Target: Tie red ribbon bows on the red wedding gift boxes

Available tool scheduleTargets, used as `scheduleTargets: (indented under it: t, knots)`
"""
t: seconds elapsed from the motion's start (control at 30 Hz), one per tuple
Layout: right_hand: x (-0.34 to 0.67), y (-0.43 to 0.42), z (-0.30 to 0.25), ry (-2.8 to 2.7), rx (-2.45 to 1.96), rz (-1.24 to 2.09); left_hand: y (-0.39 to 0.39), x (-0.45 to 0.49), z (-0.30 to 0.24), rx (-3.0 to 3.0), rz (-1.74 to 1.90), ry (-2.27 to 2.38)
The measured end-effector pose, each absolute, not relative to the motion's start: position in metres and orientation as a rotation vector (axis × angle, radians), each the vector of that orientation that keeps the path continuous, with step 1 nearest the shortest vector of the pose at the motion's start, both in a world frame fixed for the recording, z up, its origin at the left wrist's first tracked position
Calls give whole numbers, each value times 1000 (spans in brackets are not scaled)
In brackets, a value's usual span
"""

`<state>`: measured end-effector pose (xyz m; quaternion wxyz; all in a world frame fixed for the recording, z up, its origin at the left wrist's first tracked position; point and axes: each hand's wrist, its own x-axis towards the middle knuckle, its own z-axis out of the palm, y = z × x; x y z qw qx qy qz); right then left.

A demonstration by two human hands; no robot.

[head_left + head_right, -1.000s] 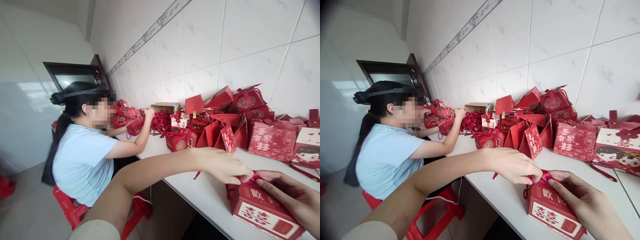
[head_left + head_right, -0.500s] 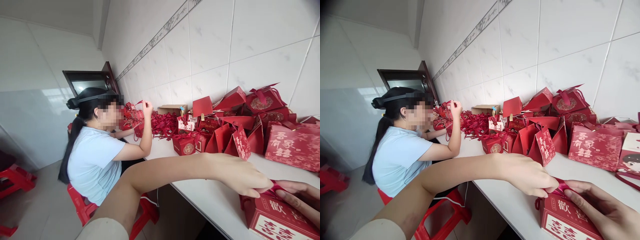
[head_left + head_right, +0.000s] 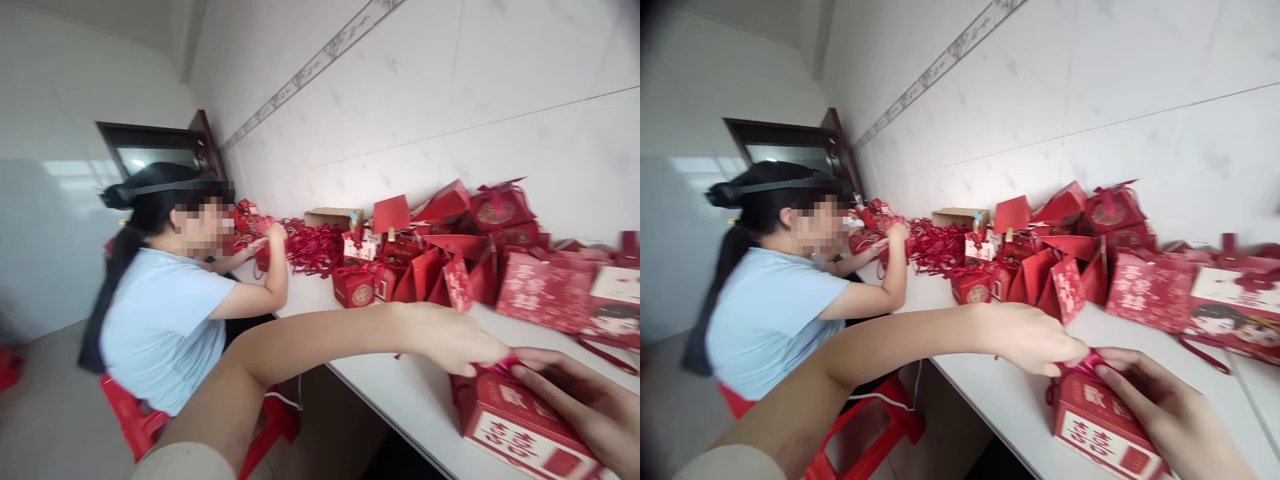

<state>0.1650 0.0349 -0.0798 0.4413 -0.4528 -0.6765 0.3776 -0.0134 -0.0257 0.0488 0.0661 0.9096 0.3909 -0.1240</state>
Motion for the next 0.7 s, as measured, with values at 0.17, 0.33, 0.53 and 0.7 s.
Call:
scheduleTargets:
  t: [0.17, 0.33, 0.53, 0.7]
  knots:
    - [179, 16, -41, -1602, -1007, 1087, -33, -20, 40, 2616, -269, 1431]
    - [200, 12, -39, -1681, -1002, 1153, -23, -37, 25, 2264, -75, 1603]
    - [209, 3, -46, -1785, -1300, 1148, -3, -44, 9, 2054, 26, 1469]
    - [201, -4, -46, -2041, -1463, 957, 6, -45, 4, 1960, 53, 1335]
